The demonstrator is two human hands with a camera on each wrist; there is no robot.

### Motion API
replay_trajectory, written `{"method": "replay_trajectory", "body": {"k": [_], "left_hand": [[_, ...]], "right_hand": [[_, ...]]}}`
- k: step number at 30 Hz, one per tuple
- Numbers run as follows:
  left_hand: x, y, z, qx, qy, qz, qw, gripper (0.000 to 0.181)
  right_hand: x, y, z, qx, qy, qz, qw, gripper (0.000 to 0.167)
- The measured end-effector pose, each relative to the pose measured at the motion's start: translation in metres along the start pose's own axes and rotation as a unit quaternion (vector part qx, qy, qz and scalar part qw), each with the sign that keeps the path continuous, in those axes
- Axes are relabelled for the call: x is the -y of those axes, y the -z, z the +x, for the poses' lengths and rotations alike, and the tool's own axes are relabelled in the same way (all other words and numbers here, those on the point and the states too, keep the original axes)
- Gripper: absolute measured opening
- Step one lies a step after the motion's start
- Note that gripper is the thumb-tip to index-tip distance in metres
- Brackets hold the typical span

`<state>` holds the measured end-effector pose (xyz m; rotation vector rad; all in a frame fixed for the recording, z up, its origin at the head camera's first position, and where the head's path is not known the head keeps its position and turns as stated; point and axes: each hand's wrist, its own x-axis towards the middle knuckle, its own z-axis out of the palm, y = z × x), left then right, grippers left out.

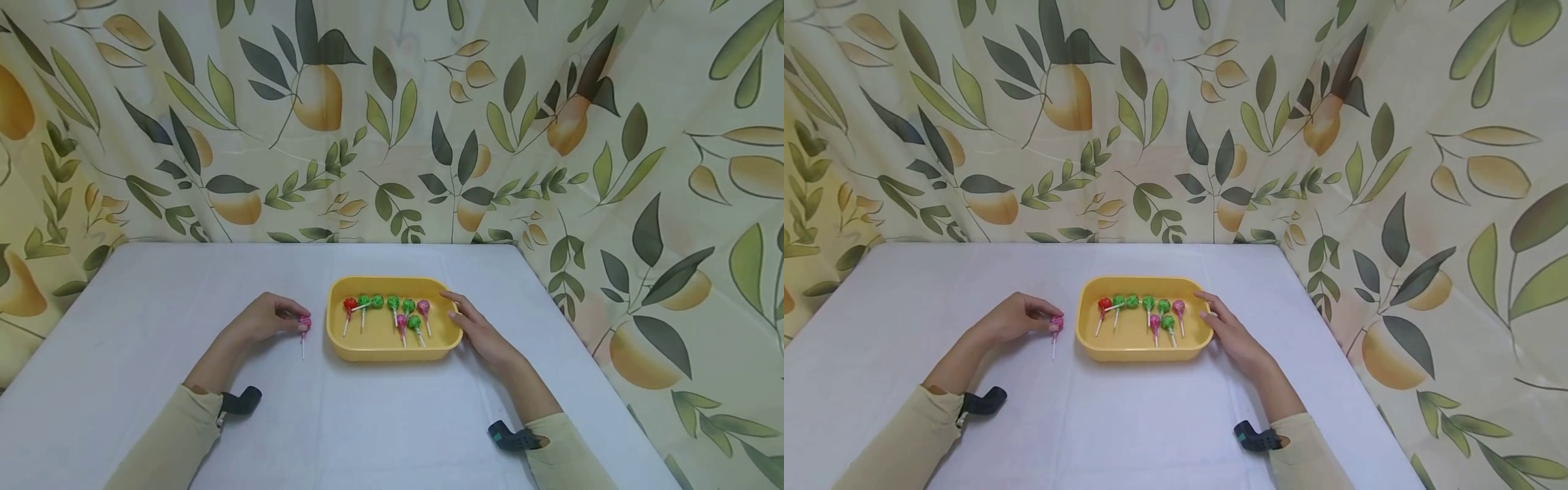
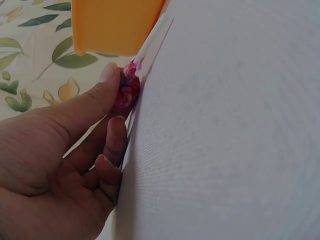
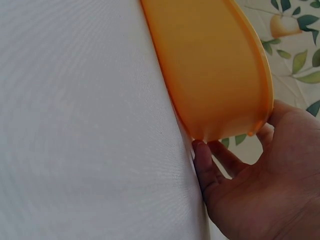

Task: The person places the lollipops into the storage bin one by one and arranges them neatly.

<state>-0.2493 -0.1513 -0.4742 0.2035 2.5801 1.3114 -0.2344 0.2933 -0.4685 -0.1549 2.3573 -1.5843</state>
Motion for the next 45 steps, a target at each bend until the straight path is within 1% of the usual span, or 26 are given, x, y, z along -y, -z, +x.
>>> {"method": "replay_trajectory", "body": {"k": [5,8,10,14,17,23,27,29,34,37,40,45], "left_hand": [[-0.003,0.0,0.0,0.001,0.008,-0.006,1.0,0.02],[-0.003,0.002,0.0,0.008,0.0,-0.006,0.9999,0.02],[-0.002,0.004,0.0,0.012,-0.001,-0.007,0.9999,0.022],[-0.001,0.011,-0.003,0.013,0.009,-0.002,0.9999,0.025],[-0.001,0.017,-0.003,0.009,0.022,-0.006,0.9997,0.027],[-0.003,0.025,-0.003,0.004,0.027,-0.02,0.9994,0.029],[-0.008,0.029,-0.002,0.003,0.019,-0.025,0.9995,0.031],[-0.011,0.031,-0.002,0.0,0.01,-0.027,0.9996,0.032],[-0.022,0.034,-0.001,-0.004,-0.032,-0.032,0.999,0.03],[-0.03,0.034,0.0,0.002,-0.054,-0.038,0.9978,0.03],[-0.037,0.033,0.003,0.007,-0.067,-0.044,0.9968,0.032],[-0.049,0.031,0.006,0.011,-0.076,-0.046,0.996,0.034]], "right_hand": [[-0.001,0.001,-0.003,-0.004,-0.005,0.002,1.0,0.045],[-0.002,0.002,-0.004,-0.004,-0.007,0.002,1.0,0.045],[-0.002,0.002,-0.003,-0.005,-0.007,0.002,1.0,0.045],[-0.002,0.001,-0.002,-0.004,-0.002,0.006,1.0,0.043],[-0.002,0.0,-0.001,-0.004,-0.001,0.007,1.0,0.042],[-0.002,0.001,-0.001,-0.003,-0.005,0.005,1.0,0.042],[-0.001,0.002,0.0,-0.004,-0.003,0.004,1.0,0.042],[-0.001,0.002,0.0,-0.004,-0.003,0.003,1.0,0.042],[0.001,0.0,-0.001,-0.001,-0.004,0.001,1.0,0.043],[0.0,0.0,-0.001,-0.002,-0.004,0.001,1.0,0.043],[-0.002,0.002,-0.001,-0.001,0.001,0.006,1.0,0.043],[-0.002,0.003,-0.001,0.002,0.008,0.011,0.9999,0.042]]}}
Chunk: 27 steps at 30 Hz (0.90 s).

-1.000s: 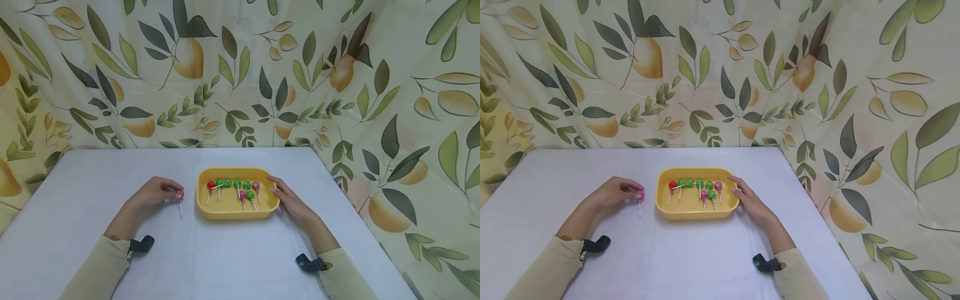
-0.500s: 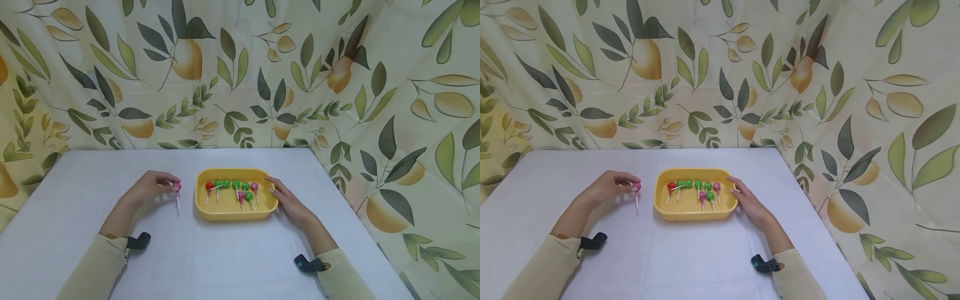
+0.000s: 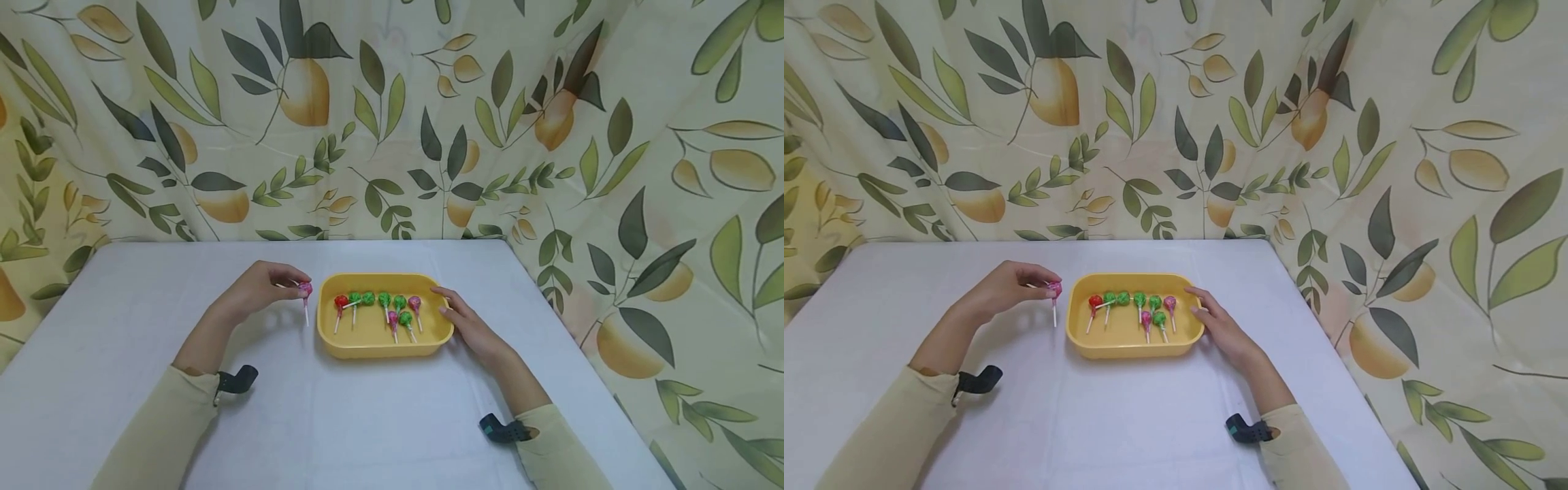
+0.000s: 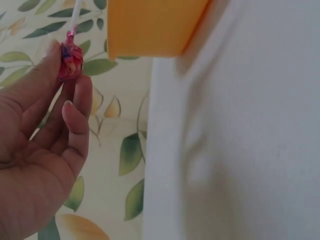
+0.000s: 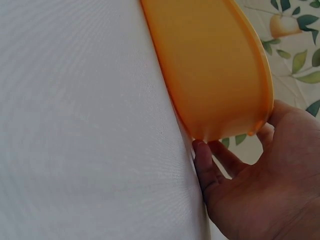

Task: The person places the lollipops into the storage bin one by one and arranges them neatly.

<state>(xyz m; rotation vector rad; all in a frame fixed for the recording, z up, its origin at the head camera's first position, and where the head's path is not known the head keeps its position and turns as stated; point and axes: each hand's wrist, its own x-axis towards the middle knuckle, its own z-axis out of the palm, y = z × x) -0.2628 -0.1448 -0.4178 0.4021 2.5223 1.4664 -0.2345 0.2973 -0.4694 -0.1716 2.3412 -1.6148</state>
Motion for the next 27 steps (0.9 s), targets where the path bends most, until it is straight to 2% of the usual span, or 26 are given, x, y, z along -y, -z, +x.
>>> {"method": "replay_trajectory", "body": {"k": [5,13,18,27], "left_hand": [[-0.011,-0.009,0.006,0.007,-0.01,-0.012,0.9999,0.03],[-0.023,-0.032,0.012,0.03,-0.012,-0.058,0.9978,0.027],[-0.029,-0.045,0.015,0.039,-0.024,-0.055,0.9975,0.026],[-0.042,-0.057,0.02,0.004,-0.029,-0.046,0.9985,0.024]], "right_hand": [[0.002,0.0,-0.001,0.0,0.006,-0.004,1.0,0.043],[0.002,0.0,-0.001,0.004,0.002,0.0,1.0,0.042],[0.001,-0.001,-0.001,0.003,0.006,0.001,1.0,0.042],[0.0,-0.001,0.0,0.001,0.0,0.0,1.0,0.044]]}}
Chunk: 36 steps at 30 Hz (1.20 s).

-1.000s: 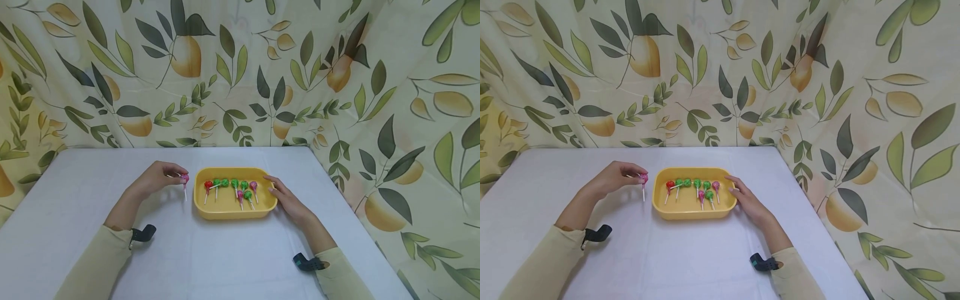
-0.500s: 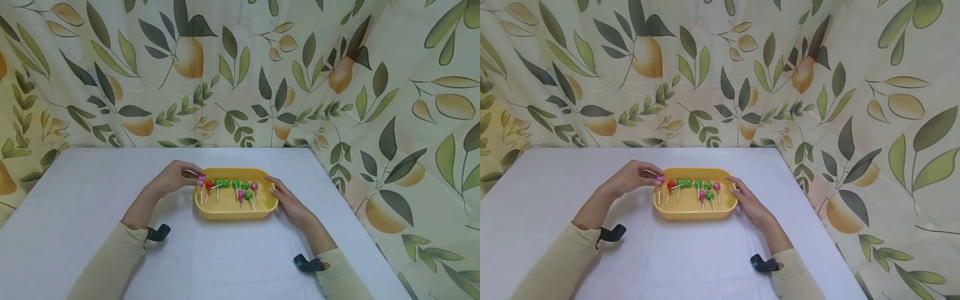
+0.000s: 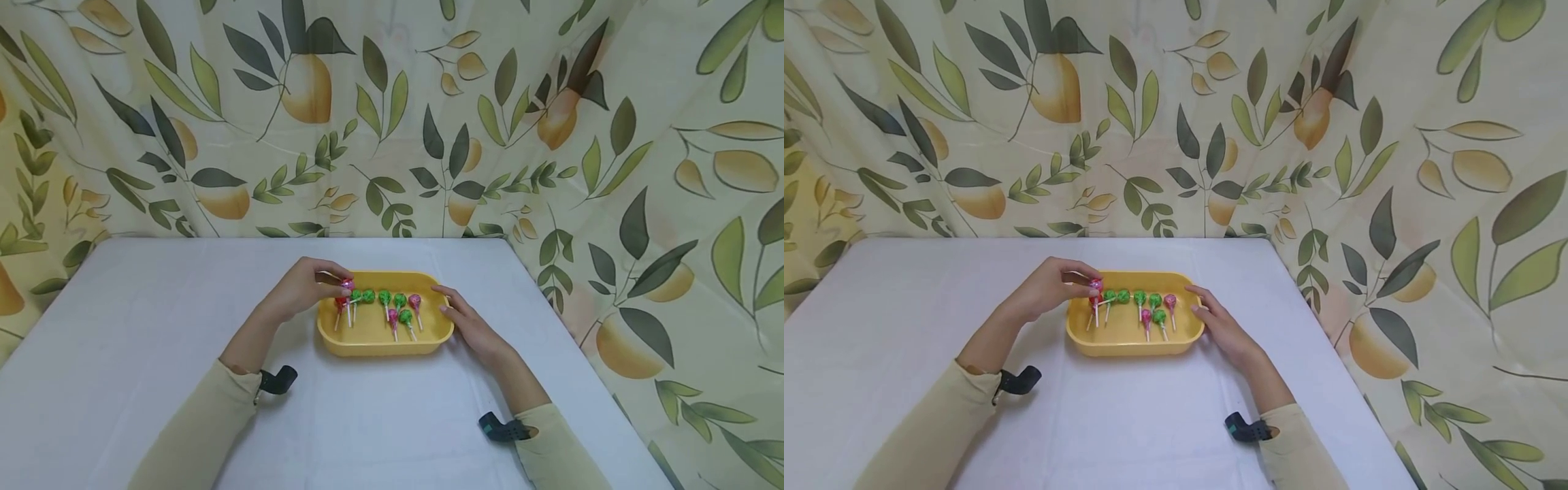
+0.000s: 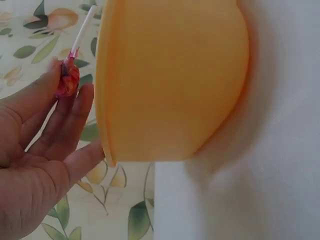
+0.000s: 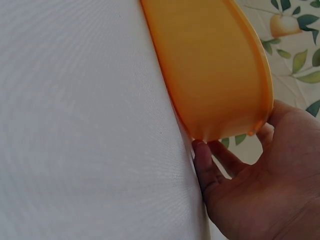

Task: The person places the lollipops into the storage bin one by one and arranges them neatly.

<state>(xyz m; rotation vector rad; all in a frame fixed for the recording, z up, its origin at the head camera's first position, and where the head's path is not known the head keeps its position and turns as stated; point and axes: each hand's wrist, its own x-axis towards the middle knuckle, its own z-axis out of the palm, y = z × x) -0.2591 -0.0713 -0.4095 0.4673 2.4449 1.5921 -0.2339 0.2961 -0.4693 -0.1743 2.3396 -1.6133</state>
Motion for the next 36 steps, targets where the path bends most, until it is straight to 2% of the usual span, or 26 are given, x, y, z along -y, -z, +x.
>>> {"method": "replay_trajectory", "body": {"k": [4,9,15,22,31,36], "left_hand": [[-0.002,-0.007,0.005,0.01,0.004,-0.002,0.9999,0.022],[0.003,-0.018,0.009,0.023,0.022,-0.006,0.9995,0.024],[0.002,-0.029,0.008,0.02,0.008,0.017,0.9996,0.024],[0.0,-0.036,0.008,0.02,-0.001,0.024,0.9995,0.024],[-0.002,-0.043,0.01,0.028,0.019,0.019,0.9992,0.021],[-0.002,-0.047,0.011,0.031,0.017,0.017,0.9992,0.022]], "right_hand": [[0.001,0.001,0.0,-0.001,0.0,0.002,1.0,0.045],[-0.001,0.0,0.0,0.001,-0.005,0.006,1.0,0.043],[-0.001,-0.002,0.001,0.006,-0.006,0.004,1.0,0.046],[0.001,-0.001,0.0,0.002,-0.009,0.002,1.0,0.045],[0.002,-0.001,0.0,0.005,-0.004,0.005,1.0,0.045],[0.002,0.0,0.001,0.001,-0.008,0.003,1.0,0.045]]}}
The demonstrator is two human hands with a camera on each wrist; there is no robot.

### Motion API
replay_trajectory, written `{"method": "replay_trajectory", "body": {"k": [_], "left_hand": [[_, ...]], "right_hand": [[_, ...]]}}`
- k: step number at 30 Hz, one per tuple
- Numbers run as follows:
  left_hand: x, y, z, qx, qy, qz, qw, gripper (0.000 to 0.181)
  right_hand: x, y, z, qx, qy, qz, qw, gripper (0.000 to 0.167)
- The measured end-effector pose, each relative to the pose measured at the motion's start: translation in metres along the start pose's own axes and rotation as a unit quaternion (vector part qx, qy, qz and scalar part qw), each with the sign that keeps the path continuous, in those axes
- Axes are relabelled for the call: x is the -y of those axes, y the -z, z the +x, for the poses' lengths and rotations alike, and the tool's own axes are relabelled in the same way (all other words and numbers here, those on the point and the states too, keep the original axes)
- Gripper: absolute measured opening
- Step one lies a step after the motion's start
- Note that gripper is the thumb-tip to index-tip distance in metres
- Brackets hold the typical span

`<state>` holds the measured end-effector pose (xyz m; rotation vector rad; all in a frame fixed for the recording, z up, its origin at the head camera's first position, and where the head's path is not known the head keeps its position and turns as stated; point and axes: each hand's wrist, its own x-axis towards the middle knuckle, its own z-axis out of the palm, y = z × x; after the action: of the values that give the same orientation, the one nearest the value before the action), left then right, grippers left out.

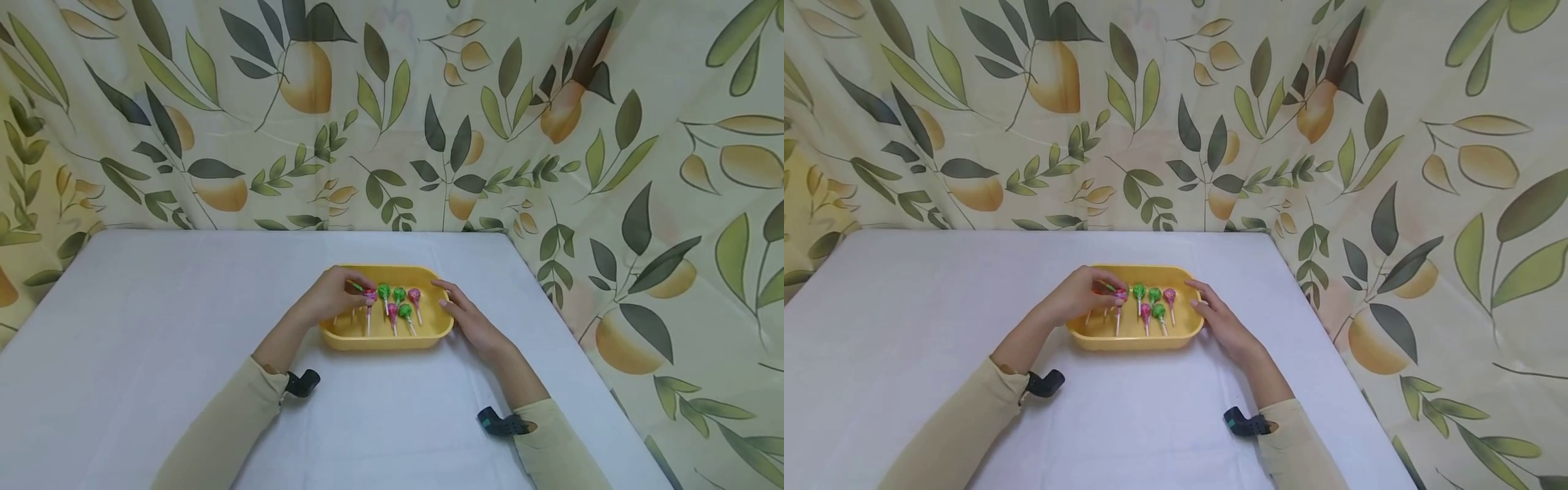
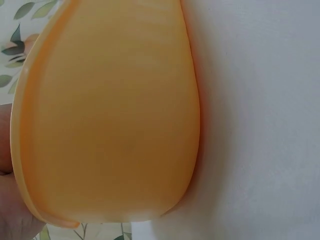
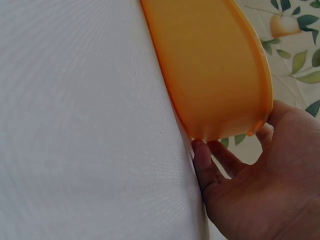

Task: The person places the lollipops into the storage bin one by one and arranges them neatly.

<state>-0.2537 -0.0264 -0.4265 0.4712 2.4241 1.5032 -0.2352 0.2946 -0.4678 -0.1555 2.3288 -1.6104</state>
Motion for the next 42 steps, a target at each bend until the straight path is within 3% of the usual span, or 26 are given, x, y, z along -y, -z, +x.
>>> {"method": "replay_trajectory", "body": {"k": [7,18,26,42], "left_hand": [[-0.002,-0.005,0.001,-0.003,-0.008,0.007,0.9999,0.02],[0.0,-0.013,0.004,0.0,0.005,-0.004,1.0,0.022],[-0.001,-0.017,0.006,-0.009,0.0,0.032,0.9995,0.019],[0.003,-0.024,0.013,-0.024,-0.015,0.057,0.998,0.018]], "right_hand": [[-0.001,0.0,0.001,-0.002,0.002,-0.004,1.0,0.043],[-0.003,0.001,0.001,0.005,0.011,0.003,0.9999,0.045],[-0.004,0.001,0.001,0.004,0.013,0.003,0.9999,0.046],[0.001,0.0,-0.001,0.005,0.012,-0.001,0.9999,0.044]]}}
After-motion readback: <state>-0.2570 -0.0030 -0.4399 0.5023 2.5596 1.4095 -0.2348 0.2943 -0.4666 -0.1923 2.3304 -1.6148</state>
